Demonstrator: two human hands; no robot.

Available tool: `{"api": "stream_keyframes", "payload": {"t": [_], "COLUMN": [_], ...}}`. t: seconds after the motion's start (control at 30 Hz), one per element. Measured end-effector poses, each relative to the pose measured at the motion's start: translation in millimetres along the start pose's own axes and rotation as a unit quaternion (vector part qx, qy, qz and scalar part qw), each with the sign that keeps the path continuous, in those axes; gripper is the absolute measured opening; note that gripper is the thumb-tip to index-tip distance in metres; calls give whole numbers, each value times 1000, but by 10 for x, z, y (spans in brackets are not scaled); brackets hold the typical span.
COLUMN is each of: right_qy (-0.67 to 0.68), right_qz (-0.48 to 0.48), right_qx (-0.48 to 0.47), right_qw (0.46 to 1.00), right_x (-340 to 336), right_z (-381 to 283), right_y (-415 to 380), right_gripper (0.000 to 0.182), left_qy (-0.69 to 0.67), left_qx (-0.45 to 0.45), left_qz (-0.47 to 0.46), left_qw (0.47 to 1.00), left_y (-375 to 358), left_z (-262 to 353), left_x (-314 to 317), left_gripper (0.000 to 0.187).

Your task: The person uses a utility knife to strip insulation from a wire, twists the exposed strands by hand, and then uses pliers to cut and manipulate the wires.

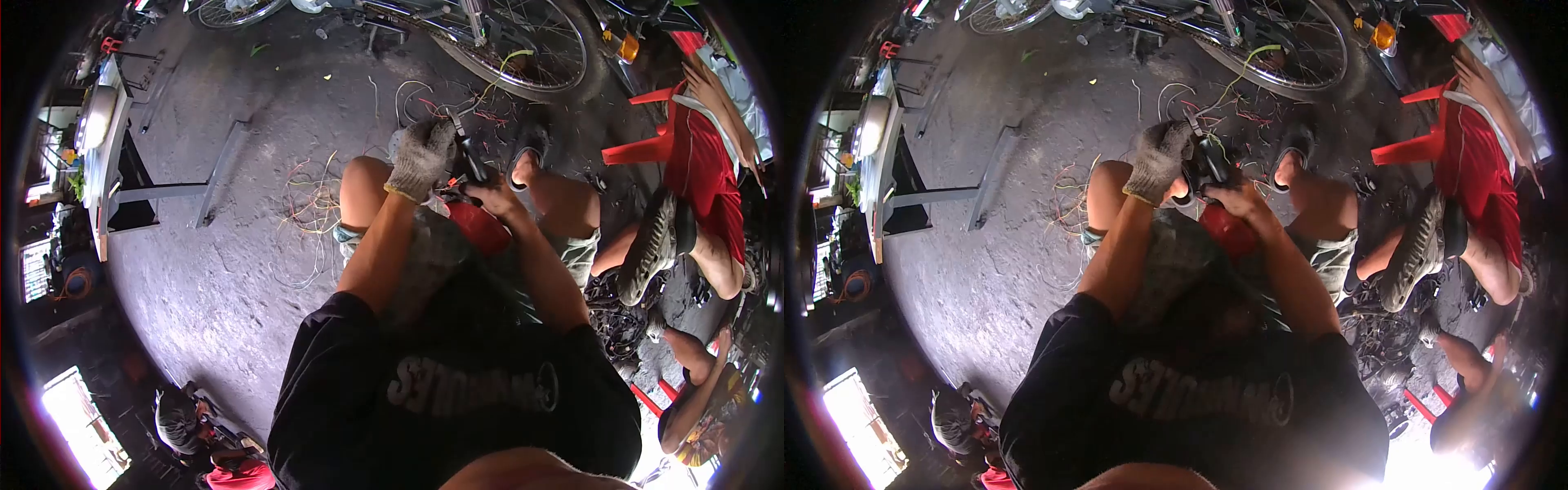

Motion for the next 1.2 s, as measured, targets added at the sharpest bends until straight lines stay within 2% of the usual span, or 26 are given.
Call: {"api": "stream_keyframes", "payload": {"t": [0.03,0.07,0.13,0.2,0.27,0.3,0.33,0.4,0.43,0.47,0.53,0.6,0.63,0.67,0.7,0.73,0.77,0.8,0.83,0.87,0.93,1.0,1.03,1.1,1.17,1.2], "right_qy": [92,94,161,144,-28,-14,-13,5,-92,-92,-318,-357,-394,-393,-319,-240,-108,-106,-24,57,-7,-274,-361,-366,-401,-401], "right_qz": [-34,-32,-18,17,12,17,19,52,65,65,155,192,226,226,145,60,86,85,7,-72,-39,23,117,155,200,204], "right_qx": [145,146,87,123,194,133,135,20,63,65,11,37,67,67,88,109,156,157,164,170,179,122,40,48,74,73], "right_qw": [984,984,983,982,980,991,991,998,992,992,935,913,888,889,933,963,978,978,986,981,983,954,924,916,891,890], "right_x": [17,34,117,89,33,83,72,36,2,18,-66,-156,-201,-222,-204,-110,-65,-84,-27,57,71,-32,-73,-134,-219,-263], "right_z": [126,105,-52,-26,277,6,47,-68,-103,-105,-227,-274,-299,-334,-312,-400,-483,-452,-386,-357,-404,-519,-530,-521,-580,-487], "right_y": [-31,-38,-32,-40,1,-15,-24,10,15,22,38,109,85,60,78,69,-120,-142,-176,-209,-230,-187,-188,-124,-150,-135], "right_gripper": [50,50,56,58,56,56,56,56,57,57,59,59,58,58,57,56,37,37,36,36,39,48,47,48,48,48], "left_qy": [-68,-135,-117,-101,-56,-66,-67,-40,-55,-55,34,9,216,412,338,340,229,112,159,160,384,336,340,345,331,331], "left_qx": [-7,-15,-22,-29,106,81,80,155,35,34,35,56,135,210,183,183,74,-36,53,52,79,53,49,47,45,48], "left_qz": [-4,-8,-63,-117,-56,-82,-85,-39,-73,-73,-63,-80,-64,-45,-20,-17,3,23,97,98,105,130,111,92,-57,-57], "left_qw": [998,991,991,987,991,991,991,986,995,995,997,995,965,886,923,922,971,993,981,981,914,931,932,933,941,941], "left_y": [5,4,-60,-105,-118,-130,-131,-133,-95,-79,-1,51,21,-15,14,7,11,-9,49,113,178,141,126,128,118,51], "left_z": [-62,-124,86,112,85,117,160,315,230,200,31,-163,40,191,148,269,278,235,241,216,185,117,137,152,68,180], "left_x": [34,66,-7,74,169,172,151,49,62,61,92,242,219,231,182,131,6,-70,-101,-126,-146,-181,-154,-75,219,222], "left_gripper": [35,35,33,30,28,29,29,29,28,28,27,29,30,32,25,25,24,26,34,34,36,38,39,40,40,40]}}
Point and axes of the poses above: each hand's wrist, its own y-axis towards the middle knuckle, its own x-axis out of the palm, z = x × y, the point moved 6 cm from there along y, towards the middle knuckle, and after that the axes turned 7 degrees about y, right-handed, at the moved point
